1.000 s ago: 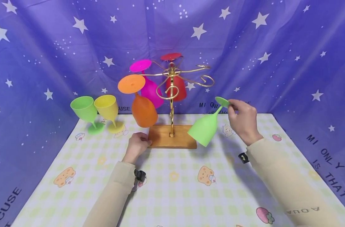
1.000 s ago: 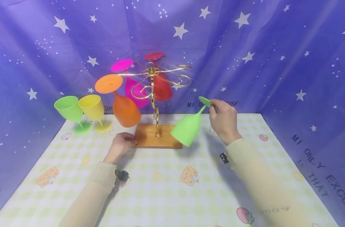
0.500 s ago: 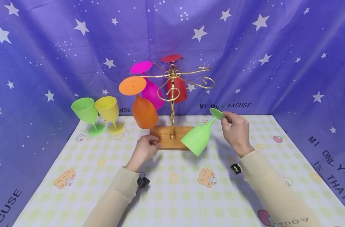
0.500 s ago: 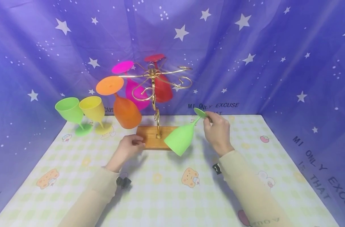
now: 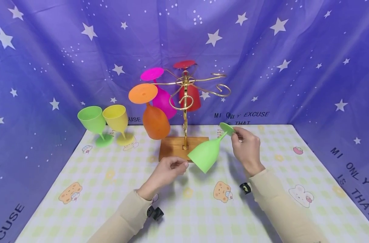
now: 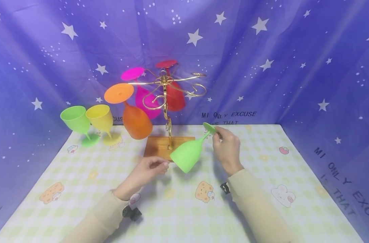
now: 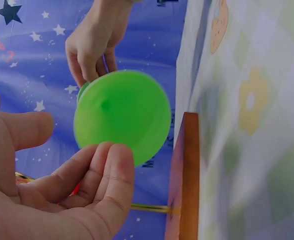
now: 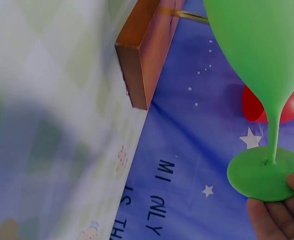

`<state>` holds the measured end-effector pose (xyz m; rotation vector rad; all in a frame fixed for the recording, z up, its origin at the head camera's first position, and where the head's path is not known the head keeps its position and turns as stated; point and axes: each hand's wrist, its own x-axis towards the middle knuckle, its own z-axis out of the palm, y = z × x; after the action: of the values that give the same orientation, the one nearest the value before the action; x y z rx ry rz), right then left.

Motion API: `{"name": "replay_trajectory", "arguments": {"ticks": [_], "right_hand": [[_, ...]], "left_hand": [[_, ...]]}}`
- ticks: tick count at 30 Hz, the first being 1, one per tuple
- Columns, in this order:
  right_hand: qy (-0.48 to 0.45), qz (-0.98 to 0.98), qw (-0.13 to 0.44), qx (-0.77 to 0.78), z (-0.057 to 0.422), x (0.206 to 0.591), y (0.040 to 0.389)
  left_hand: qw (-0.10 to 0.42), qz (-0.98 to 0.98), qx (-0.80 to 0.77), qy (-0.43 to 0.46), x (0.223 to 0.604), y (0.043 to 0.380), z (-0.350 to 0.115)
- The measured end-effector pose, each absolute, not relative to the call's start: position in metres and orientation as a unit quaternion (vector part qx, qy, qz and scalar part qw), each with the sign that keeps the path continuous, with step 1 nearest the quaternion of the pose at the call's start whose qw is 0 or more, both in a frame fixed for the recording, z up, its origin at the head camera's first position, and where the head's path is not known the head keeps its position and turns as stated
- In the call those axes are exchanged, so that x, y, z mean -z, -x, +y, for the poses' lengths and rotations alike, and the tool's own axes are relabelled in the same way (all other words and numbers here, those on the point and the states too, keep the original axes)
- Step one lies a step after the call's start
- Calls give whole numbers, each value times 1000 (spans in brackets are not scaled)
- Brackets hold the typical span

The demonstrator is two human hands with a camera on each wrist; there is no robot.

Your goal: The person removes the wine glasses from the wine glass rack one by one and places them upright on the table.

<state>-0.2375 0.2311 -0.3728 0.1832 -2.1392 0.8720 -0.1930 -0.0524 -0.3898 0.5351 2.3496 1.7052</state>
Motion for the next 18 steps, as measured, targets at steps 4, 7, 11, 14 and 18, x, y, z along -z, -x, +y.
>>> {"name": "replay_trajectory", "arguments": {"ticks": [4, 7, 11, 14, 18], "right_hand": [[-67, -844, 400, -352, 225, 376, 236], [-62, -843, 396, -359, 222, 378, 234], [-53, -843, 390, -367, 217, 383, 230], [-54, -844, 381, -374, 213, 388, 226], [-59, -843, 367, -388, 205, 394, 221]], "left_hand": [[91, 778, -600, -161, 391, 190, -50], [81, 766, -620, -149, 390, 188, -48], [67, 736, -663, -122, 389, 186, -46], [53, 713, -694, -89, 390, 185, -45], [32, 693, -719, -49, 391, 184, -45]]}}
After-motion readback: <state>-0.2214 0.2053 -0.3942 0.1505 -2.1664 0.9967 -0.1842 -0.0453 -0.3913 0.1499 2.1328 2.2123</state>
